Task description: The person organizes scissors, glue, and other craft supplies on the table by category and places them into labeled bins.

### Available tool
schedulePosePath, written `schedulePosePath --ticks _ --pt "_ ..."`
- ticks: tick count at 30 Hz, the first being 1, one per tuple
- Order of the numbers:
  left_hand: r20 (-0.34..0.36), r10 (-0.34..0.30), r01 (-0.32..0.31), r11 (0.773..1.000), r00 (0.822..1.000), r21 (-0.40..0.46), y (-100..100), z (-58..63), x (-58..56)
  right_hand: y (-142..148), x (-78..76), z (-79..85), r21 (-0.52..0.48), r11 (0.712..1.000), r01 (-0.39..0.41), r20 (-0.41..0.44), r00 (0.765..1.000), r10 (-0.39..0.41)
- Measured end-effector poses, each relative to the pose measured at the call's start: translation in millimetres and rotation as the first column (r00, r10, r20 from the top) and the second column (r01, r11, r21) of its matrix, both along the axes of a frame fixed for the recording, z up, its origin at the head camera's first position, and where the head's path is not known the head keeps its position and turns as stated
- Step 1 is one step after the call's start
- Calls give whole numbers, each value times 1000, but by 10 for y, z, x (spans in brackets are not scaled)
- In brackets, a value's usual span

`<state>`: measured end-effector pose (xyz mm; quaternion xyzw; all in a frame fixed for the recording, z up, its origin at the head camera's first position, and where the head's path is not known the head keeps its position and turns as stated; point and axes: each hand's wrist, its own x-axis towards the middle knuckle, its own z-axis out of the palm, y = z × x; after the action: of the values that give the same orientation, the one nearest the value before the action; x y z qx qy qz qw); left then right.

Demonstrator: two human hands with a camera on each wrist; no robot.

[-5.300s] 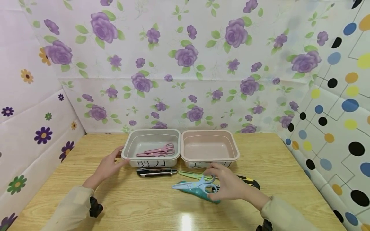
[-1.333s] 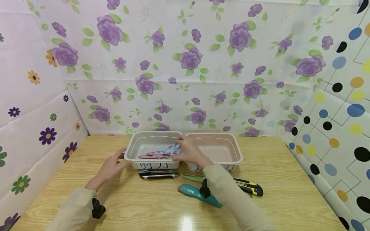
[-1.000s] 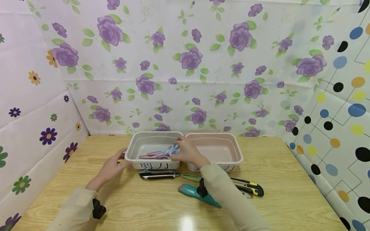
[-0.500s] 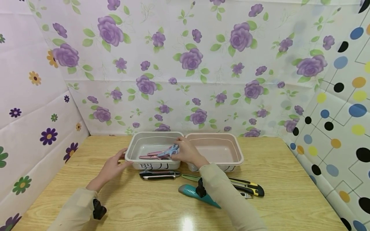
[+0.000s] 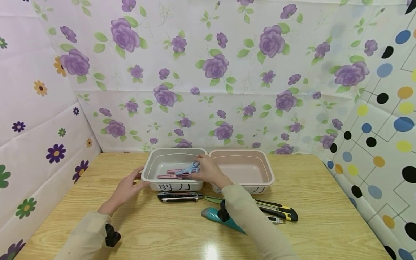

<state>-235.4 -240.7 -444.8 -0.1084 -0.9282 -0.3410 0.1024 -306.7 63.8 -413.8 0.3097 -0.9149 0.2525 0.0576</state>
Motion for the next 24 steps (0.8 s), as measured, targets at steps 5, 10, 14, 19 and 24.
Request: schedulePosePath --ticks 5,10,14,19,24 --pt "1 4 -4 1000 1000 0 -2 -7 -3 -34 16 12 3 1000 2 -1 1000 -2" --pt "5 7 -7 1000 1000 -1 2 -6 -4 -59 30 -4 19 1000 3 -20 1000 -2" --pt "3 5 -5 1000 1000 -11 3 -11 -10 -65 30 -7 2 1000 -8 -34 999 8" --pt "3 8 -8 1000 1000 -11 10 -5 -8 -34 39 27 -39 999 -24 -6 1000 24" --pt "2 9 -9 1000 1000 -10 9 1 -3 41 72 74 -52 999 -12 31 999 13"
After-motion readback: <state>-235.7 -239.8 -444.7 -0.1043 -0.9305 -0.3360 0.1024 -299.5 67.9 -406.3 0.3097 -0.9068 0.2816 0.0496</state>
